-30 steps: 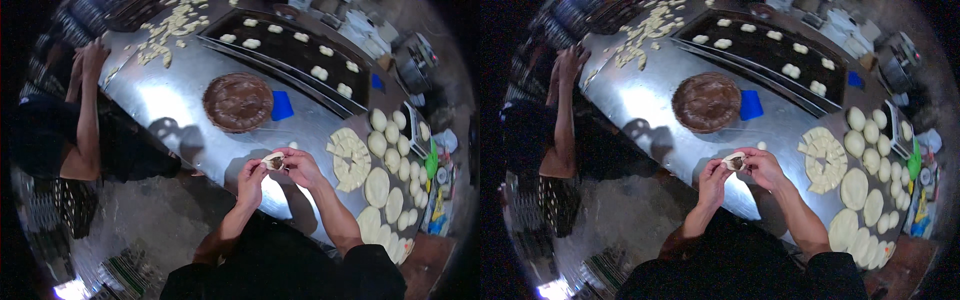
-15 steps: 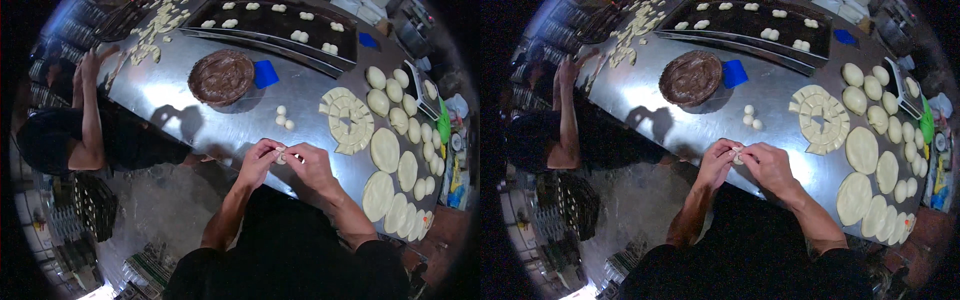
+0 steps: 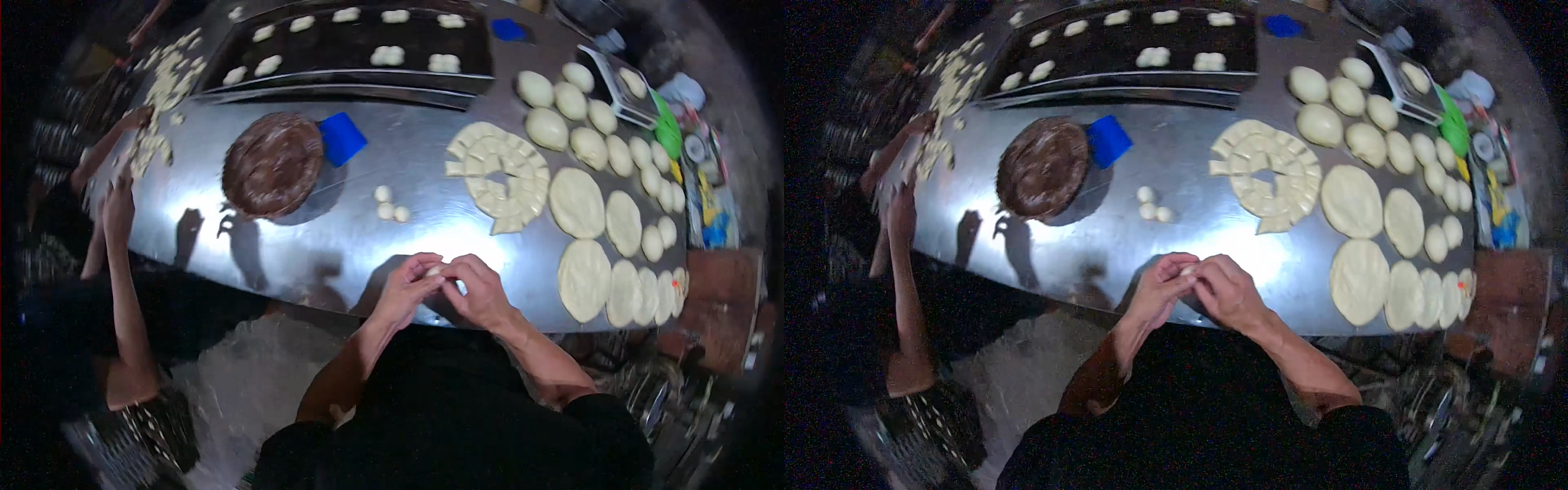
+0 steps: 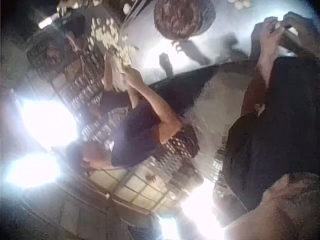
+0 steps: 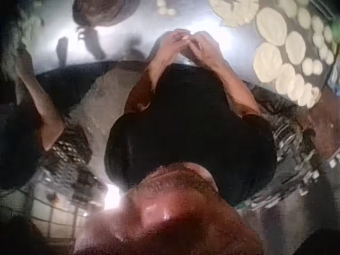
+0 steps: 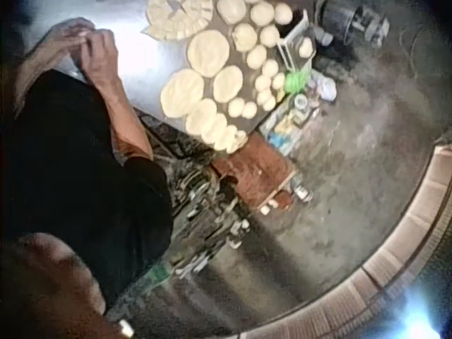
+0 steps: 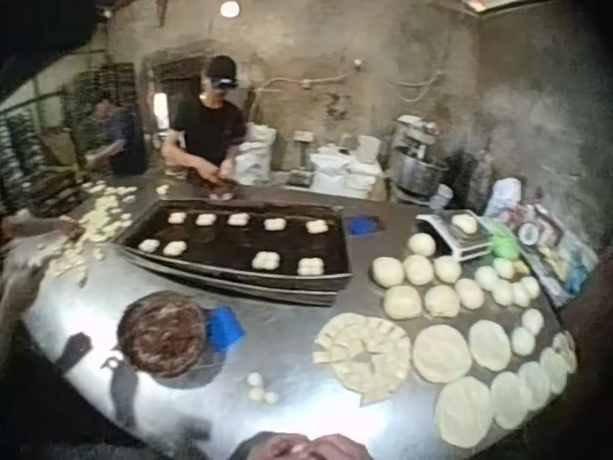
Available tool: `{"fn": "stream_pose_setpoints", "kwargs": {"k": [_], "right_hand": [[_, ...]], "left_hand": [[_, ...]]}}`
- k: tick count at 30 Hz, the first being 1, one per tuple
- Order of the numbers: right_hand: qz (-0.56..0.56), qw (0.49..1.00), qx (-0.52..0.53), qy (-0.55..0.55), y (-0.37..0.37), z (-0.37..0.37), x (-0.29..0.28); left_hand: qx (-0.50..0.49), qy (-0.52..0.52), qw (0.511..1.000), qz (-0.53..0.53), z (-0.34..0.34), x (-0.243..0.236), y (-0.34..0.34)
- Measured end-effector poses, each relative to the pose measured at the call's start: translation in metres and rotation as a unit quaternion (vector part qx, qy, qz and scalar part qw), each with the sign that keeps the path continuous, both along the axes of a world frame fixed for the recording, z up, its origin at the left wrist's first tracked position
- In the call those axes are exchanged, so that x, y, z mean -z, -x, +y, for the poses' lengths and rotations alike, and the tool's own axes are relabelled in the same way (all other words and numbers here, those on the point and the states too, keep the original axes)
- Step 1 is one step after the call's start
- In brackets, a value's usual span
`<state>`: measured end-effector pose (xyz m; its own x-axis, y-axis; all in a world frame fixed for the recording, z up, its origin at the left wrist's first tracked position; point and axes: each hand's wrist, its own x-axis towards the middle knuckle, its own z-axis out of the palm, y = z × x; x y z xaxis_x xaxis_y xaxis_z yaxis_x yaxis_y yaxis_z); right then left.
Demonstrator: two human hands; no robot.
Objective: The person fills and shapes dough pieces with chocolate paste by hand, cuts dough using a manual dividing machine, and presses a portion of flattened dough into a round metal pan.
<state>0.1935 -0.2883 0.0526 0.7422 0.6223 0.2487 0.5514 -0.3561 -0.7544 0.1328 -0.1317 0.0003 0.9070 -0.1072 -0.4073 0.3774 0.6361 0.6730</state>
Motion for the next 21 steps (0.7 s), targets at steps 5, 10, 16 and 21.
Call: {"fn": "stream_pose_setpoints", "kwargs": {"k": [5, 10, 16, 21], "right_hand": [[-0.087, 0.965, 0.206, 0.134, 0.004, -0.104, 0.069], [-0.102, 0.953, 0.186, 0.216, 0.058, -0.134, 0.087], [-0.120, 0.972, 0.179, 0.091, 0.023, -0.103, 0.081], [-0.164, 0.954, 0.150, 0.202, 0.006, -0.179, 0.125]], "left_hand": [[0.136, -0.437, 0.881, -0.123, -0.055, 0.017, -0.085], [0.072, -0.754, 0.645, -0.104, -0.057, 0.052, -0.175], [0.027, -0.710, 0.695, -0.107, -0.076, 0.053, -0.186], [-0.124, -0.514, 0.841, -0.113, -0.055, 0.015, -0.133]]}}
